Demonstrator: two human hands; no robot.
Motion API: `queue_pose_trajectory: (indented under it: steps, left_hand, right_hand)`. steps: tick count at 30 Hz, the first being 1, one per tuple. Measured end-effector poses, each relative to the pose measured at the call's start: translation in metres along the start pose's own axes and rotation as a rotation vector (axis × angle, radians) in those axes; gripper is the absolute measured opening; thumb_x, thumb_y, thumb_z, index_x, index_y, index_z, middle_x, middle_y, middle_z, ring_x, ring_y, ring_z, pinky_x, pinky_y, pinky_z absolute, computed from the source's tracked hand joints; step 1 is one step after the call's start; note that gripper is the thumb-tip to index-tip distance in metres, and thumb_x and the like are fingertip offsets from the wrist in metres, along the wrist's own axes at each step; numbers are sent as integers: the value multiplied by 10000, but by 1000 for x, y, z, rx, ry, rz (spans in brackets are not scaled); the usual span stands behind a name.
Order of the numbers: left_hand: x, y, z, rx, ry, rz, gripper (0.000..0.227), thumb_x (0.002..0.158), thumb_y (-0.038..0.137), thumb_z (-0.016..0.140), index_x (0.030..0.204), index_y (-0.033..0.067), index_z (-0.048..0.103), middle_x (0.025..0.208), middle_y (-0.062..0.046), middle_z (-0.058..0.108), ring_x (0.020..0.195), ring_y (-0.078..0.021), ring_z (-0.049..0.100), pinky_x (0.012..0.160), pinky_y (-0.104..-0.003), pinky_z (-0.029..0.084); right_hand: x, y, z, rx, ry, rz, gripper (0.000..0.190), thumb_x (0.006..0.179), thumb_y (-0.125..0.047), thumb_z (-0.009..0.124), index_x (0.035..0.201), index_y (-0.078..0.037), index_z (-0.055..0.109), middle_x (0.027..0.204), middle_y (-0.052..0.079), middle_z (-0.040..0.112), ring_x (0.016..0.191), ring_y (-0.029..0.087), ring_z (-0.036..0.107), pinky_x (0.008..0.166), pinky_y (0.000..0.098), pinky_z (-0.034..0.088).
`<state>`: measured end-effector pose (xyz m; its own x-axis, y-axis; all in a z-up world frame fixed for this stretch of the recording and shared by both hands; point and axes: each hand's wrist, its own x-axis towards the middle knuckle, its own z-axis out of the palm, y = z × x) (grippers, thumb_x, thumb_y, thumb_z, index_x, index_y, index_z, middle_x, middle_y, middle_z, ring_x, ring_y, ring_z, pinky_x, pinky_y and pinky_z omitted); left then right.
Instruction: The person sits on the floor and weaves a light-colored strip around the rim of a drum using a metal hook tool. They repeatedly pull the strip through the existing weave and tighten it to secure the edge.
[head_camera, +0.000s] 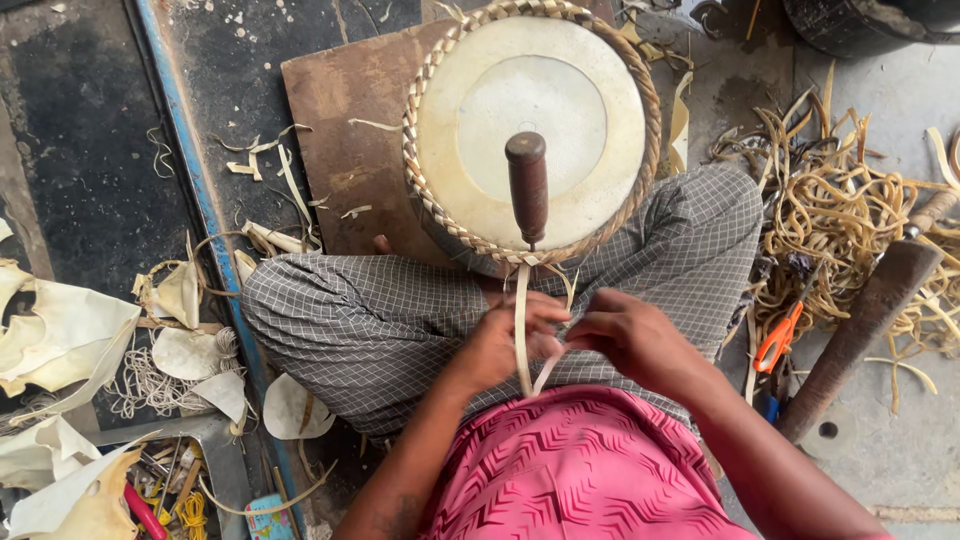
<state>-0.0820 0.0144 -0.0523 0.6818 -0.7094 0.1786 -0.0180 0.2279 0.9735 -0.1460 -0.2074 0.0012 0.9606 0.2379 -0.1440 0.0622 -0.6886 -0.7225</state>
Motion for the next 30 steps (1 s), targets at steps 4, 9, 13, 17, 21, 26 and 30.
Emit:
queue_pose_trajectory:
  steps: [4,9,13,17,21,26,30]
  left_hand:
    - [1,5,10,-221,40,-446,453,910,212,803,1279,-6,657,937,-57,703,749,-81,644,643,-255,546]
    - [4,16,9,160,91,-471,331,895,203,762,1142,-17,739,755,-40,720,571,-113,640,540,-268,523]
    - [6,-2,21,594,256,-28,136,979,154,745,1066,49,750,929,-76,773,803,-160,757,722,-260,590]
    - [3,-11,11,487,401,-231,75,947,85,712,993,51,761,862,-71,785,747,-183,770,658,-292,581]
    - [0,-17,-1,529,514,-203,94,931,41,705,1019,7,704,881,-118,750,770,-211,744,688,-323,576]
    - [4,-19,-2,571,544,-160,126,908,30,721,1029,7,696,921,-121,745,795,-221,743,696,-332,584]
    - [4,-20,0,575,549,-171,112,902,29,739,1011,17,717,917,-118,751,805,-224,750,702,-331,585]
  right_hand:
    - [18,-16,-5,151,9,-49,207,820,-97,758,1026,-97,764,800,61,672,710,232,692,628,362,561]
    - [14,-11,-9,332,84,-17,185,866,-50,742,1043,-90,708,890,48,740,768,185,758,616,326,594]
    - [11,-12,12,60,286,57,200,862,-74,768,1015,-56,639,859,93,695,733,208,710,622,336,578]
    - [10,-3,4,105,494,120,193,918,-73,736,1085,-42,645,942,89,717,801,189,730,684,316,599]
    - [1,10,-9,95,478,110,144,951,-61,716,1079,-36,655,968,82,713,827,170,731,689,310,586]
    - [2,5,-2,127,385,113,96,929,-42,711,1024,-47,692,994,83,722,785,151,719,673,284,597]
    - [2,-3,-1,164,378,87,126,904,-35,716,1028,-39,696,973,75,706,773,155,710,668,290,582]
